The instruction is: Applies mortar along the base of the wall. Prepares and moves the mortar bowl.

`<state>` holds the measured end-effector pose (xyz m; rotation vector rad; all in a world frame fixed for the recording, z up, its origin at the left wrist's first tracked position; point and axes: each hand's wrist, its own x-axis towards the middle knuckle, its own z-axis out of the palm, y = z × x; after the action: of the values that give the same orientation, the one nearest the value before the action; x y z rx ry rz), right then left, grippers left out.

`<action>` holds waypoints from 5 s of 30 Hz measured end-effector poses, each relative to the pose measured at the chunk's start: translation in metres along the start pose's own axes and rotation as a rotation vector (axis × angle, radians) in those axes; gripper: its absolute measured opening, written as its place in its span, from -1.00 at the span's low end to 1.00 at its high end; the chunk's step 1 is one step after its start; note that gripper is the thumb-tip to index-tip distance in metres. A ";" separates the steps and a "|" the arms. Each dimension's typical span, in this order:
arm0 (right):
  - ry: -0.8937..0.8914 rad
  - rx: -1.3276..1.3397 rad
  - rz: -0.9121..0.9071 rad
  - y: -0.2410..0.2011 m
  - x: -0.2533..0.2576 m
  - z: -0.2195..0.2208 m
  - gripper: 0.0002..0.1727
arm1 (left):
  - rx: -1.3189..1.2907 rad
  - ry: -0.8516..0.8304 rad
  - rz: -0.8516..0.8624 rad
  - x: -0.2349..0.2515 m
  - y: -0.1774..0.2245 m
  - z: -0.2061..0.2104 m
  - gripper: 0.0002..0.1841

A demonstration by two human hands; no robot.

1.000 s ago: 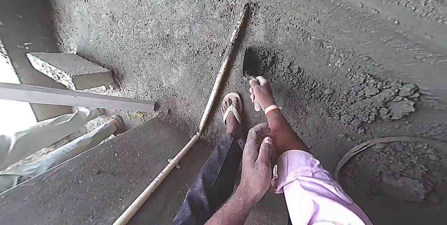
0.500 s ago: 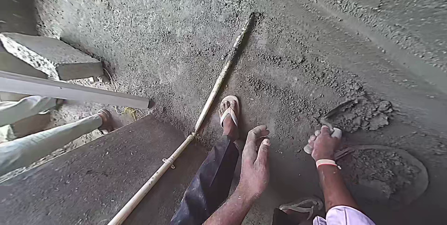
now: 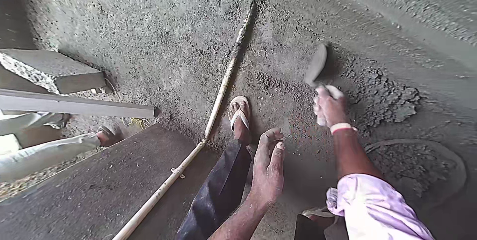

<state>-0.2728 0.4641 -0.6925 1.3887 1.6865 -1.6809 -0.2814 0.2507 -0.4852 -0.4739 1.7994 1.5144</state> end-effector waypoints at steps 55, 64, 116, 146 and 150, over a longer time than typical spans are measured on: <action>-0.053 0.048 0.169 0.175 -0.146 -0.084 -0.56 | 0.414 -0.261 0.106 -0.061 -0.073 0.104 -0.54; 0.544 1.037 0.273 0.175 -0.098 0.041 -0.47 | 0.448 -0.298 0.088 -0.043 -0.076 0.081 -0.54; 0.455 1.234 0.361 0.181 -0.173 0.052 -0.60 | 0.416 -0.260 0.043 -0.038 -0.074 0.089 -0.55; 0.457 1.360 -0.323 0.134 -0.084 -0.161 -0.59 | 0.537 -0.315 0.046 -0.046 -0.085 0.098 -0.52; 0.543 1.055 -0.275 0.173 -0.175 -0.169 -0.70 | 0.541 -0.350 0.060 -0.050 -0.090 0.100 -0.51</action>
<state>0.0074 0.5181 -0.6049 2.3001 1.2338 -2.7482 -0.1573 0.3159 -0.5156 0.1053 1.8462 1.0040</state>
